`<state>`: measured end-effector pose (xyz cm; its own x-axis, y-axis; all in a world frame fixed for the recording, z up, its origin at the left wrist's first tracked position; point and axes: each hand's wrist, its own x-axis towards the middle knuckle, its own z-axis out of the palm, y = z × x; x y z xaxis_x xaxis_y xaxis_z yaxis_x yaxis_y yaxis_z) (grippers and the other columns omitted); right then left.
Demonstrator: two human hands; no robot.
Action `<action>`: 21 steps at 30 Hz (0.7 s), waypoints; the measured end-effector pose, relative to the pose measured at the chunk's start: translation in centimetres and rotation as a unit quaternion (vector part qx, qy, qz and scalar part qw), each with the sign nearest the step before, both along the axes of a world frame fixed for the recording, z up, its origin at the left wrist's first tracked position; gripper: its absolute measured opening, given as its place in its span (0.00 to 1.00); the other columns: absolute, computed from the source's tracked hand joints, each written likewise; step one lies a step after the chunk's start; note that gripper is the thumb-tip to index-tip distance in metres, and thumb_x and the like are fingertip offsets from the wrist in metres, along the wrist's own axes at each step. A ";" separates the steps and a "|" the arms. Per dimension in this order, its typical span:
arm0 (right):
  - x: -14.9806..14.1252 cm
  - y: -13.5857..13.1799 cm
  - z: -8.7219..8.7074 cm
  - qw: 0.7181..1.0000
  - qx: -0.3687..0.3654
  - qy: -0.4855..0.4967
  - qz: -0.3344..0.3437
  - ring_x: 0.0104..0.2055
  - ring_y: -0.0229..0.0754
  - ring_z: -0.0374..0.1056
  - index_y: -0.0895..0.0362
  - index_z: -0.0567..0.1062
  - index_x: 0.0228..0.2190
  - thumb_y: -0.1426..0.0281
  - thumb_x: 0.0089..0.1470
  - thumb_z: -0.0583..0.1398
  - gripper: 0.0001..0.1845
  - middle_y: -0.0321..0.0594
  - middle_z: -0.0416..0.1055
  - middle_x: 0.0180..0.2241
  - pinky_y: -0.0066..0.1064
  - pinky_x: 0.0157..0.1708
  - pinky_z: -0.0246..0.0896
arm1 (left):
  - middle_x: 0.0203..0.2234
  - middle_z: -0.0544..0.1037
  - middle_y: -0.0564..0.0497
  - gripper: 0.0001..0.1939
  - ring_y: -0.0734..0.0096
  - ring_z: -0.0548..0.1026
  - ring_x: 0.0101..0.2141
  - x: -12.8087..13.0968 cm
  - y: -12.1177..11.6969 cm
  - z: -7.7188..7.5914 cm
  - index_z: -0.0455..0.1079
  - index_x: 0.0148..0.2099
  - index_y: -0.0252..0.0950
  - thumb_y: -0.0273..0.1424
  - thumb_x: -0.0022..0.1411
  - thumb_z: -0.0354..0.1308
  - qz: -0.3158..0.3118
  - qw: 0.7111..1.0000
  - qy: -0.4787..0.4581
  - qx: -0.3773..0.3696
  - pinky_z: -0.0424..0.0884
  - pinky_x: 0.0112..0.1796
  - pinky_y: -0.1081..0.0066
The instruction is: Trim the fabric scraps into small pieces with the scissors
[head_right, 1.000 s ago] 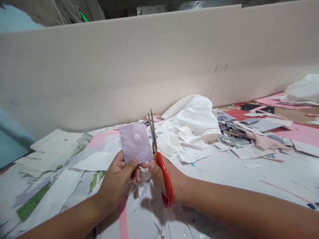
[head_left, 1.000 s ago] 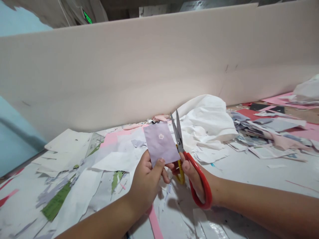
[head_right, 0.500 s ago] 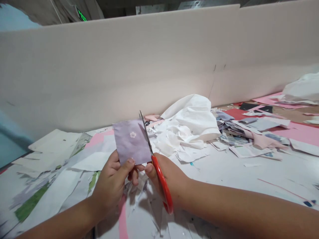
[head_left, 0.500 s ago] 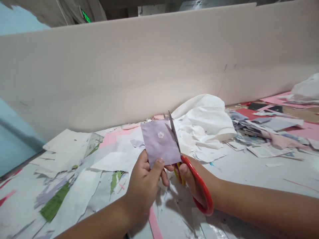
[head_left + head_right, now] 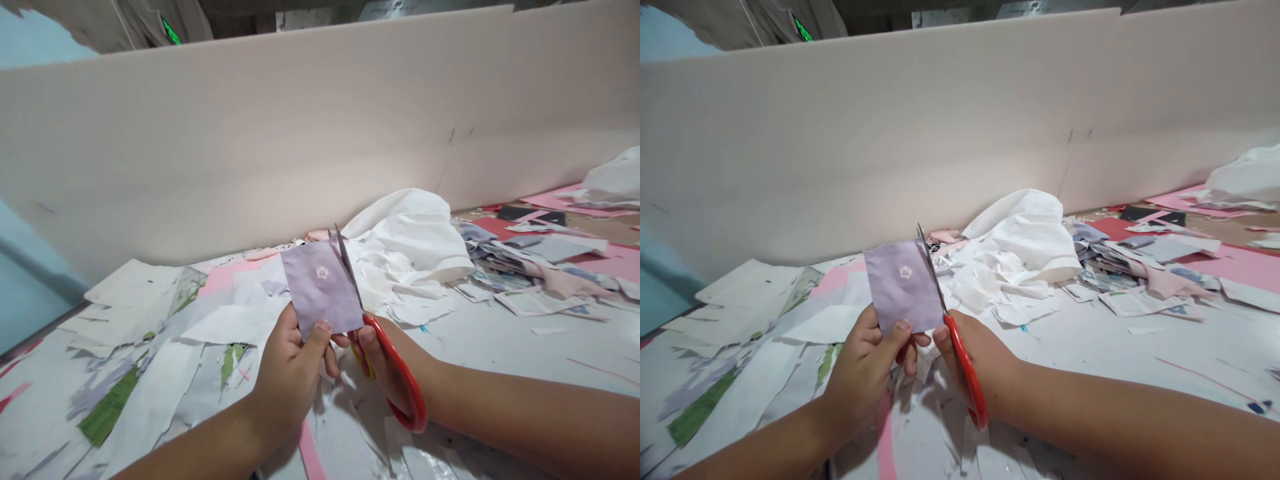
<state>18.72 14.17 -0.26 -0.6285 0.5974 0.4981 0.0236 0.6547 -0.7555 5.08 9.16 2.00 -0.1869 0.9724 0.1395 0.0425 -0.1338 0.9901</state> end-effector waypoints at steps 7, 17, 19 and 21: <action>0.0 -0.1 -0.5 0.999 -0.011 -0.019 -0.030 0.17 0.34 0.53 0.54 0.59 0.16 0.56 0.60 0.37 0.28 0.32 0.54 0.14 0.28 0.21 0.50 | 0.11 0.67 0.61 0.07 0.77 0.67 0.16 -0.2 -0.3 -0.4 0.60 0.36 0.39 0.36 0.59 0.50 0.004 0.999 0.032 -0.015 0.64 0.23 0.75; 0.0 -0.3 -0.6 0.997 -0.068 -0.029 -0.017 0.14 0.34 0.50 0.54 0.61 0.15 0.52 0.58 0.36 0.31 0.31 0.53 0.12 0.28 0.23 0.51 | 0.10 0.67 0.62 0.07 0.77 0.67 0.16 -0.1 0.0 -0.7 0.59 0.37 0.40 0.37 0.60 0.50 -0.006 1.000 0.021 -0.009 0.63 0.23 0.75; 0.0 -0.4 -0.3 0.997 -0.066 -0.026 -0.009 0.14 0.34 0.50 0.55 0.64 0.17 0.51 0.58 0.36 0.32 0.31 0.53 0.12 0.28 0.22 0.51 | 0.11 0.67 0.62 0.07 0.77 0.67 0.16 -0.2 -0.1 -0.8 0.59 0.37 0.40 0.37 0.60 0.50 -0.007 1.000 0.018 -0.009 0.63 0.24 0.75; -0.1 -0.4 -0.1 0.998 -0.060 -0.022 -0.005 0.14 0.34 0.49 0.55 0.68 0.19 0.51 0.57 0.35 0.34 0.31 0.54 0.11 0.28 0.22 0.51 | 0.11 0.67 0.62 0.07 0.78 0.67 0.16 -0.3 -0.1 -0.9 0.59 0.37 0.40 0.38 0.60 0.49 -0.006 1.000 0.020 -0.010 0.63 0.24 0.75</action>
<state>18.67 13.73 -0.37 -0.6419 0.6575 0.3946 0.0658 0.5599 -0.8260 4.76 9.07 1.11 -0.1699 0.9773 0.1267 0.0797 -0.1145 0.9902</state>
